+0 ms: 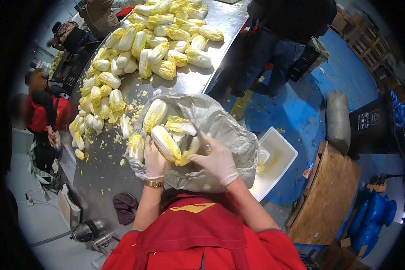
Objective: The person repeatedly cuts the base off napa cabbage heads using a knife and places the trimmed heads onto a metal table. The person works one at a time, handling each cabbage head individually.
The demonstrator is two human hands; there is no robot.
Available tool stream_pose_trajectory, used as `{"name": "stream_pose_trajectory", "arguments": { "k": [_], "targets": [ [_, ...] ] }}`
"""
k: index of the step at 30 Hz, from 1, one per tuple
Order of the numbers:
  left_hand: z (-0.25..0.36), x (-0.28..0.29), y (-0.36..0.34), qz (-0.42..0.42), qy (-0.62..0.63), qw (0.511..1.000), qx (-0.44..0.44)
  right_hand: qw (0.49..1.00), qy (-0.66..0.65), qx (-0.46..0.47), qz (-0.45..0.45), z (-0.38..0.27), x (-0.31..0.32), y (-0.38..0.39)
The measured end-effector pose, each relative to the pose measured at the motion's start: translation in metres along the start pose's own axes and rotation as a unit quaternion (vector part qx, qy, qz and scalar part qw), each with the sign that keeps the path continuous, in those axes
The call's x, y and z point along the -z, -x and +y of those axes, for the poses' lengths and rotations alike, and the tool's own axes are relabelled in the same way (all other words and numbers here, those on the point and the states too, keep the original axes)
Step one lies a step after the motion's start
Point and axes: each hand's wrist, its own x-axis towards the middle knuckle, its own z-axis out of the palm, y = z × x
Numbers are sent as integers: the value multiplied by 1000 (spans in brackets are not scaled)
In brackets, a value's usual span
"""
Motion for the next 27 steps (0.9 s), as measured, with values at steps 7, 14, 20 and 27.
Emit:
{"name": "stream_pose_trajectory", "arguments": {
  "k": [7,14,20,27],
  "targets": [
    [-32,-9,5,-55,-373,925,-49,999,-12,25,-16,-14,-27,-13],
    [-11,17,-12,-62,-287,953,-74,994,-57,-46,80,36,-7,-15],
    [-26,-4,8,-40,-392,912,-115,996,76,40,23,15,-7,-10],
    [-58,-13,25,-95,-566,803,-159,1000,-8,-17,-7,2,-37,-17]
  ]
}}
